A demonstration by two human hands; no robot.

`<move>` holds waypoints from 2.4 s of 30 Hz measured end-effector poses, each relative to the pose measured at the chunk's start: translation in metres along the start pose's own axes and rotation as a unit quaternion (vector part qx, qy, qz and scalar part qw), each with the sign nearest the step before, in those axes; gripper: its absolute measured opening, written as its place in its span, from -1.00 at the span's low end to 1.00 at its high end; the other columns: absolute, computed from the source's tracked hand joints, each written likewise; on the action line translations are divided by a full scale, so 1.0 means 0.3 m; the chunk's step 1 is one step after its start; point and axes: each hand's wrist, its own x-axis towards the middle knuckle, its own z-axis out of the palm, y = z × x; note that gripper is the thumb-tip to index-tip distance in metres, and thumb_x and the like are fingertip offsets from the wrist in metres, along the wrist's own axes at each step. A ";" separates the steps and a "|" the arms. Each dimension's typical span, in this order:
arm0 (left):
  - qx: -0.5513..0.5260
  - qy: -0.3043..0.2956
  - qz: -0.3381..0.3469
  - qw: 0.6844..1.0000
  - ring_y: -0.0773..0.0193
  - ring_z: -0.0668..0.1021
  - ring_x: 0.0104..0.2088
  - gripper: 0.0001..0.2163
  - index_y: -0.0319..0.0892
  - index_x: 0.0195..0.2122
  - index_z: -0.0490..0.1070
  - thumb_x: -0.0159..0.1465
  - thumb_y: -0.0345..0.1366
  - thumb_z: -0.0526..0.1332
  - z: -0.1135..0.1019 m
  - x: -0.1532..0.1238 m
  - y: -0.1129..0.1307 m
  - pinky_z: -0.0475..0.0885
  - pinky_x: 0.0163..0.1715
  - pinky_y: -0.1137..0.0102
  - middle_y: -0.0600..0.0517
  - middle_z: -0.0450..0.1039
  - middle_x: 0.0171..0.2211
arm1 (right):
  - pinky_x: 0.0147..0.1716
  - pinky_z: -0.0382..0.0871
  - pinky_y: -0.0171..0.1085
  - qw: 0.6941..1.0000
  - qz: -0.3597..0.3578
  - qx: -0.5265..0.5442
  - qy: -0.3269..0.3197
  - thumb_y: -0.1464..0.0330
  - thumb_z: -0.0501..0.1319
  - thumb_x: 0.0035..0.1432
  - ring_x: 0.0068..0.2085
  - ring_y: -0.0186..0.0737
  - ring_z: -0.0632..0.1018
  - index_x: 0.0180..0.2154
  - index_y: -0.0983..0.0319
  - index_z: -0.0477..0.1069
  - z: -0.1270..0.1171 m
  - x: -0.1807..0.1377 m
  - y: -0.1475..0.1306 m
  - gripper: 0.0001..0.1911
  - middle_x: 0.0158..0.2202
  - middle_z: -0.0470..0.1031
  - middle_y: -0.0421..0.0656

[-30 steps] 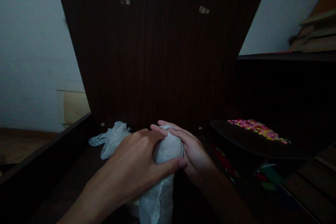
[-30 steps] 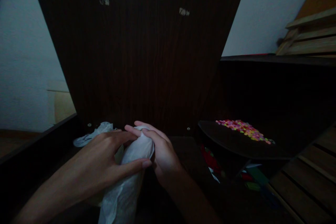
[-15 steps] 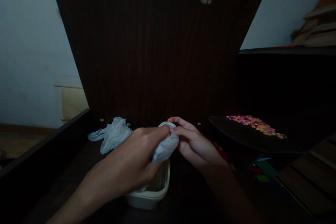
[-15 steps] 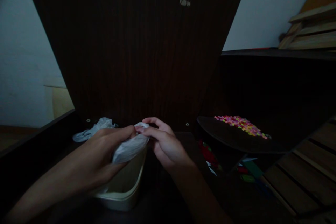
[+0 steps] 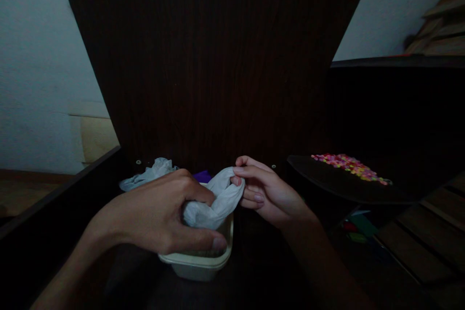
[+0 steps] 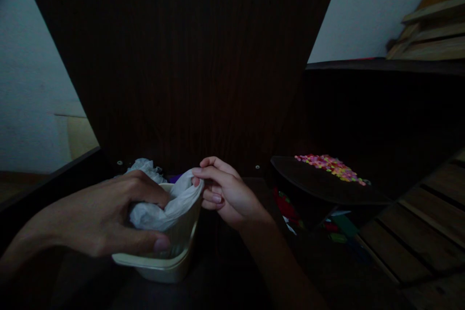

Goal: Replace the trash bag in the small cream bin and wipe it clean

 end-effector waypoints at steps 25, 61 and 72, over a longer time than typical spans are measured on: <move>0.063 -0.001 -0.128 0.990 0.25 0.52 -0.48 -0.91 -0.09 -0.35 0.56 0.21 -0.29 0.24 -0.020 -0.031 -0.076 0.27 -0.49 0.42 0.07 0.52 -0.47 | -0.69 -0.07 -0.50 0.973 -0.004 -0.229 -0.036 0.37 0.43 0.01 -0.65 -0.57 0.13 -0.29 0.17 0.21 -0.013 -0.011 0.016 -0.61 -0.54 0.31 -0.42; -0.302 0.129 0.008 0.945 0.29 0.54 -0.24 -0.87 -0.17 -0.13 0.39 0.35 -0.28 0.25 0.046 0.092 -0.123 0.44 -0.33 0.44 0.01 0.49 -0.21 | -0.57 0.08 -0.42 0.941 -0.100 -0.317 -0.067 0.44 0.23 0.15 -0.55 -0.46 0.25 -0.28 0.15 0.21 0.002 -0.014 0.046 -0.81 -0.45 0.30 -0.35; -0.214 0.136 0.008 0.967 0.10 0.53 0.02 -0.77 -0.15 -0.09 0.58 0.24 -0.30 0.27 0.041 0.093 -0.096 0.51 -0.07 0.26 -0.09 0.48 0.03 | -0.42 0.15 -0.33 0.918 -0.136 -0.368 -0.057 0.49 0.14 0.07 -0.38 -0.33 0.30 -0.22 0.13 0.20 -0.003 -0.022 0.038 -0.77 -0.37 0.24 -0.31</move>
